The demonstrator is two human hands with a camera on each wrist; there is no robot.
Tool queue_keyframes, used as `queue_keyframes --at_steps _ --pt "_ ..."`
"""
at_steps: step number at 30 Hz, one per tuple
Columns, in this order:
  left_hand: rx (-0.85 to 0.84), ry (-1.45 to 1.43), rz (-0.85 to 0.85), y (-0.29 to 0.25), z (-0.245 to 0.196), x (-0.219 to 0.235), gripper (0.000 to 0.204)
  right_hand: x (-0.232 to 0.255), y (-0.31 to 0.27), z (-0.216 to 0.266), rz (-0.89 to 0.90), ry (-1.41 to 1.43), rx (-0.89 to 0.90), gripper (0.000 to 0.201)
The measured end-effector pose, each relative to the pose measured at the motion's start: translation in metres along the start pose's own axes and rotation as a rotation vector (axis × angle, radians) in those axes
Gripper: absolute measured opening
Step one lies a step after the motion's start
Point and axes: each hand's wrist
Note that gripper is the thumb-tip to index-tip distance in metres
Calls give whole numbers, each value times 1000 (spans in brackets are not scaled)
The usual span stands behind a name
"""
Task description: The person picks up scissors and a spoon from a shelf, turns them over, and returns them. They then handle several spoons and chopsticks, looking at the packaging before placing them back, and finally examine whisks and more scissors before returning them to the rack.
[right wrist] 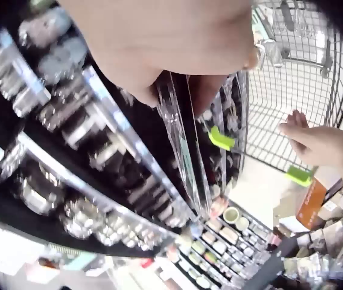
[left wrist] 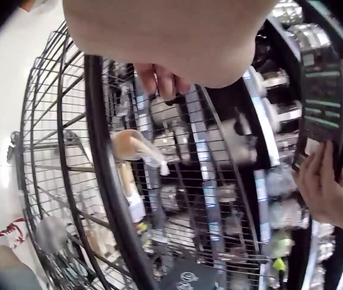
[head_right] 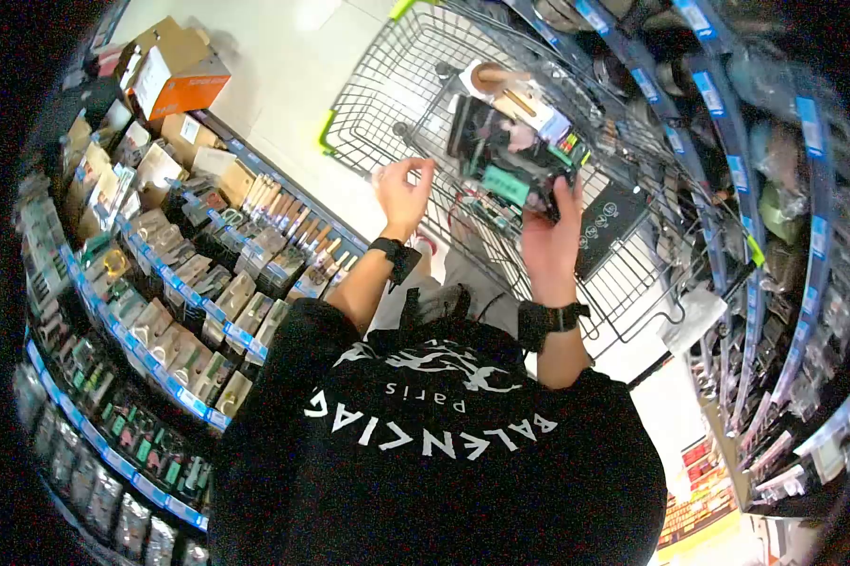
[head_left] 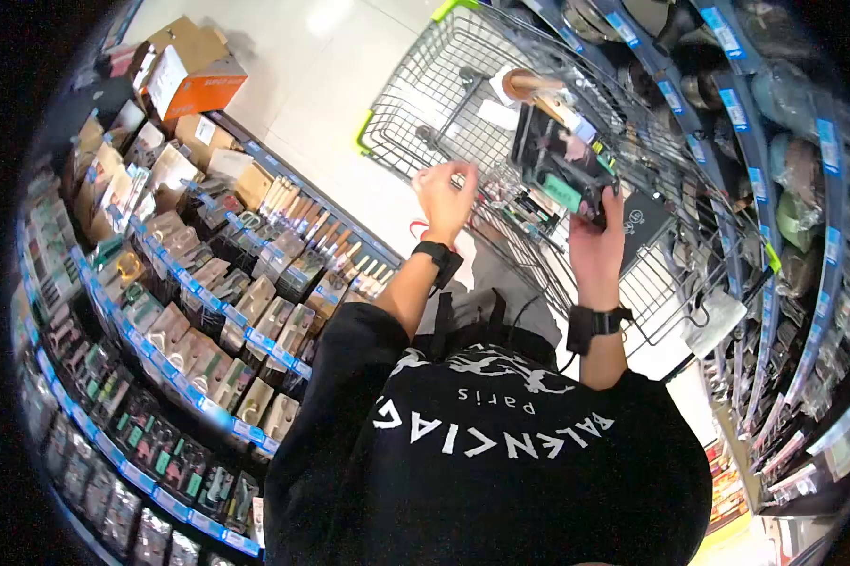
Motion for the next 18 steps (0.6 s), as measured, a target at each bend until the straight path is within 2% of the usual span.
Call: queue_keyframes --at_steps 1,3,5,6,7,8,9,10,11,13,14,15,16,17,18 --pt "141 -287 138 -9 4 8 21 -14 -28 -5 47 -56 18 15" --pt "166 -571 352 -55 47 12 29 -39 -82 -26 225 -176 49 34" --pt "-21 -791 143 -91 -12 71 38 -57 -127 -58 341 -210 54 42" --pt "4 -934 293 -103 -36 122 49 -67 -150 -76 309 -225 34 47" --pt "39 -1063 259 -115 -26 141 50 -71 -165 -96 386 -257 28 50" --pt "71 -1191 222 -126 -17 160 52 -77 -183 -115 425 -317 11 53" --pt "123 -1295 55 -132 -30 191 53 -87 -203 -134 470 -378 -8 57" --pt "161 -1212 -25 -135 -13 216 48 -95 -220 -153 529 -420 -41 65" --pt "169 -1427 -128 -137 -26 258 39 -106 -242 -167 613 -460 -65 67" --pt "95 -1433 -256 -148 -26 327 34 -119 -272 -195 824 -559 -99 64" --pt "83 -1519 -416 -155 -22 350 28 -129 -291 -207 897 -650 -80 66" --pt "55 -1493 -476 -163 -18 373 25 -136 -309 -218 971 -740 -59 68" --pt "31 -1463 -536 -172 -13 396 23 -141 -320 -234 1043 -801 56 74" --pt "12 -1430 -592 -181 -7 416 21 -149 -340 -241 1110 -912 246 77" --pt "78 -1456 -648 -187 -2 431 17 -153 -346 -256 1214 -872 223 76"
Point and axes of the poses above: each hand's wrist, its own y-axis towards the middle knuckle, its own x-axis out of the back of the hand, z = x × y, and after that the axes turned 4 degrees about -y, right-handed
